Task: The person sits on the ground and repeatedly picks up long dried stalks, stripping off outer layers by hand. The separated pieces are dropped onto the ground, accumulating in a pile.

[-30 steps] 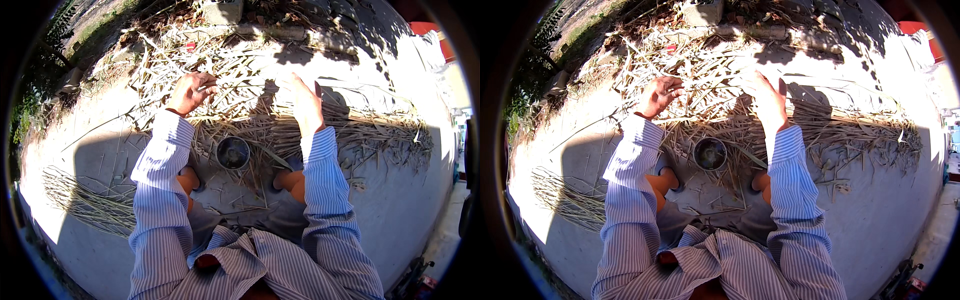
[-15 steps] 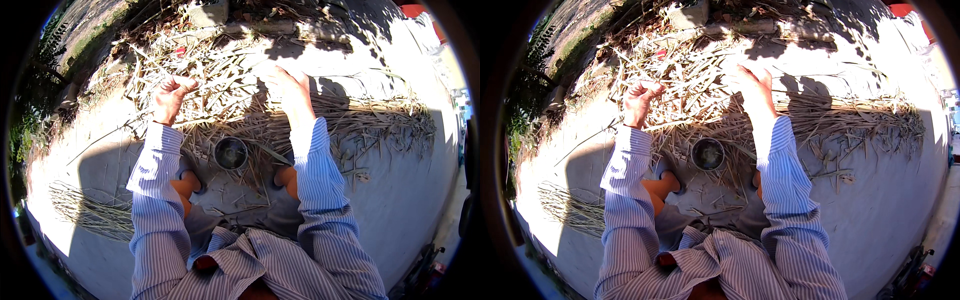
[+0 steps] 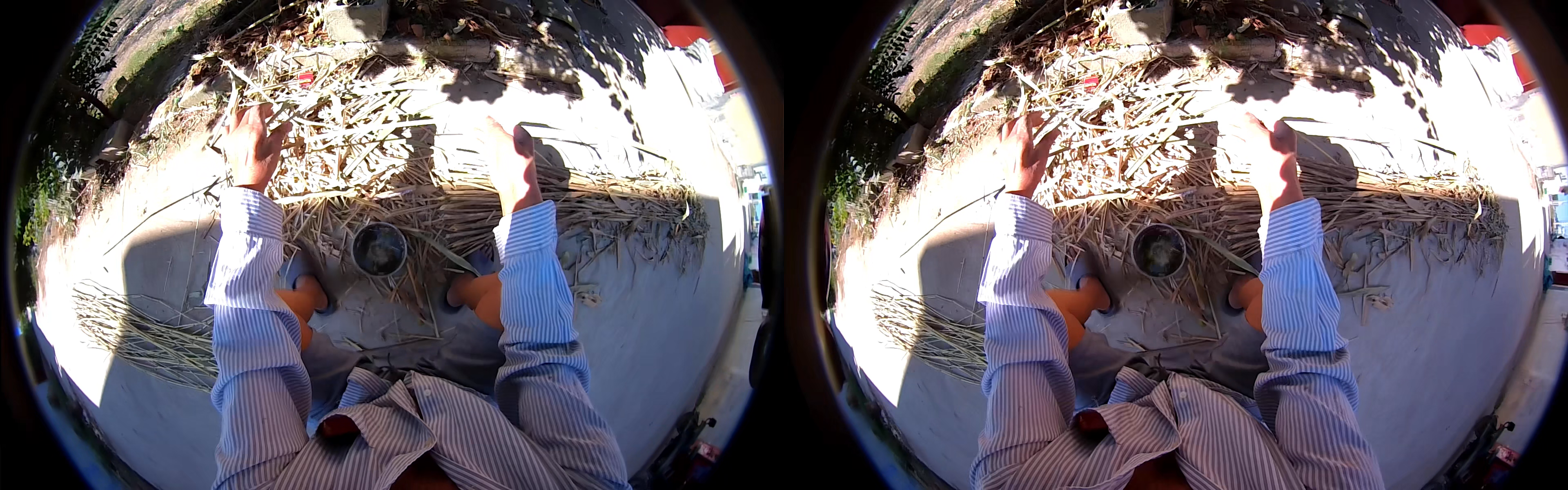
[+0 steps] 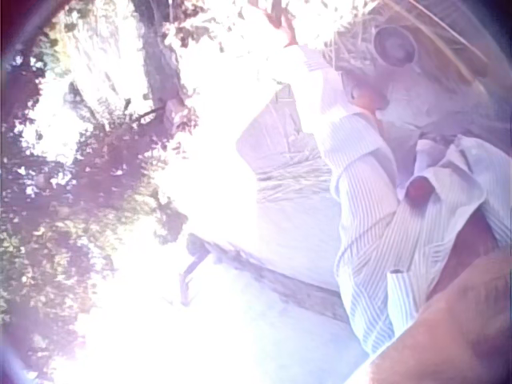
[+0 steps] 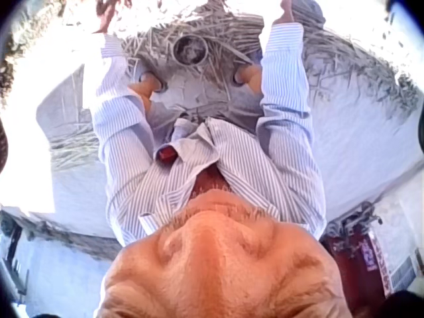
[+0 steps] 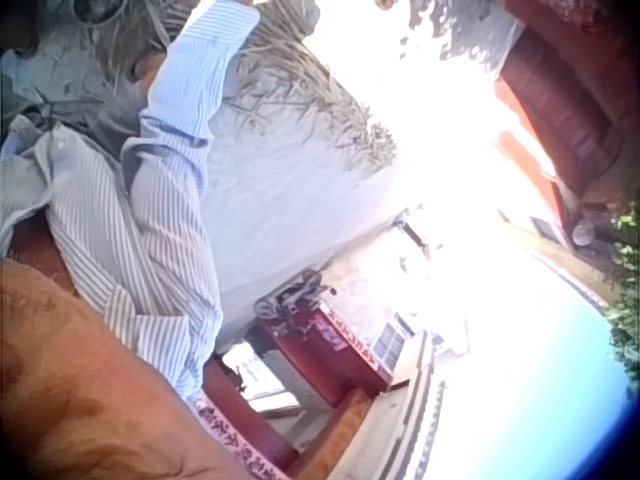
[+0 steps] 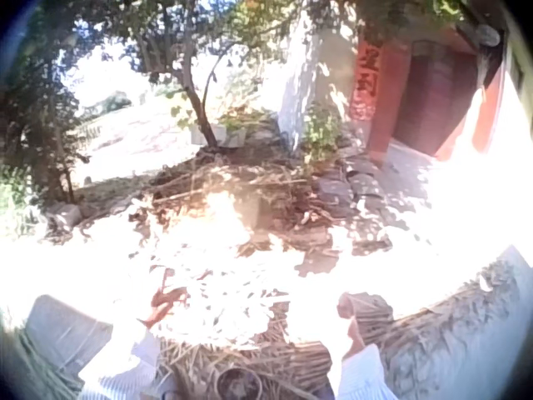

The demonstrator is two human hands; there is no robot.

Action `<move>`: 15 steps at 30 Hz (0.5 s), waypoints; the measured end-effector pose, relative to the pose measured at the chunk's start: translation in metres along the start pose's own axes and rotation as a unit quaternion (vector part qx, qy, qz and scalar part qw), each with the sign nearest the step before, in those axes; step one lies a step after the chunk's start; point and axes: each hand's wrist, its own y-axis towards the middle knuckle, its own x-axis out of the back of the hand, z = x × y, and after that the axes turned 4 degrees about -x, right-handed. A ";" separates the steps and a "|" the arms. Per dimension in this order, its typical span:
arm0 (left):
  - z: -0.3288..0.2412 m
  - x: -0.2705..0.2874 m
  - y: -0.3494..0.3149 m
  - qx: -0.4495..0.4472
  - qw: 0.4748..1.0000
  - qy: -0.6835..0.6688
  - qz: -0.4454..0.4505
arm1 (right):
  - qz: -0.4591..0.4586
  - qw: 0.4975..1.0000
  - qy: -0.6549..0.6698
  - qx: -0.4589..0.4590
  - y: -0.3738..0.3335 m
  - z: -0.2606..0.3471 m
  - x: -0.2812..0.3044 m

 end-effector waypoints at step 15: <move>0.007 0.007 -0.007 0.337 0.814 -0.474 0.010 | 0.018 0.998 0.003 0.065 -0.018 0.008 -0.029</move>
